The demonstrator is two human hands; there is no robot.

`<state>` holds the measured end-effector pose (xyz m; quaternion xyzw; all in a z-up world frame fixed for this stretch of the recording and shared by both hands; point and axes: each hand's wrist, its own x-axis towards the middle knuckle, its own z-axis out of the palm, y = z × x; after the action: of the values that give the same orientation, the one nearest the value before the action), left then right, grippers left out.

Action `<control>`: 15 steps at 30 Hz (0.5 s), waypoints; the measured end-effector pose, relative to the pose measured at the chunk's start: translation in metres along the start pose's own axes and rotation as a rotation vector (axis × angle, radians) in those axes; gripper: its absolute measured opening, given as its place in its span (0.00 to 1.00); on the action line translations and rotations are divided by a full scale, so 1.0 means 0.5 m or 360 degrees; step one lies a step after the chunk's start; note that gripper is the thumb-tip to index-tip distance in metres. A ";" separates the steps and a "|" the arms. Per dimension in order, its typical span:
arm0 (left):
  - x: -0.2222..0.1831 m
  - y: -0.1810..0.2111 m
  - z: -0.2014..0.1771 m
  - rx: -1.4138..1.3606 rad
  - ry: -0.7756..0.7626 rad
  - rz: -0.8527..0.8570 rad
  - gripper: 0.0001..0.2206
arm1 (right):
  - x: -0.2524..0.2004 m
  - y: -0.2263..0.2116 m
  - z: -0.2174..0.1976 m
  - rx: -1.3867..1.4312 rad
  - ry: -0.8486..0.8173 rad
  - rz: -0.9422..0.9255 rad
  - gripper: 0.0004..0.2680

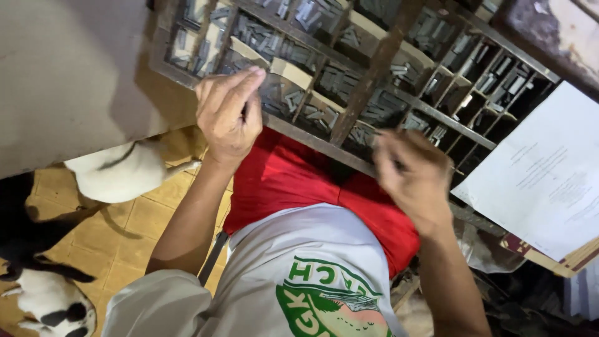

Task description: Manually selecting, arranging, and organizing metal type characters from a type case into a composing frame, following a reference document.

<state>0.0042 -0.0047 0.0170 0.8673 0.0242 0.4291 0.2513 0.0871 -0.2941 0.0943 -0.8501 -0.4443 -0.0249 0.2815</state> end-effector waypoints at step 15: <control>0.011 -0.001 0.015 -0.0082 0.0238 0.0033 0.10 | -0.073 0.015 0.017 0.0469 0.0220 0.0406 0.04</control>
<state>0.0134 -0.0062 0.0170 0.8262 0.0228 0.4958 0.2666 0.0692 -0.3206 0.0732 -0.8454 -0.3116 0.0179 0.4335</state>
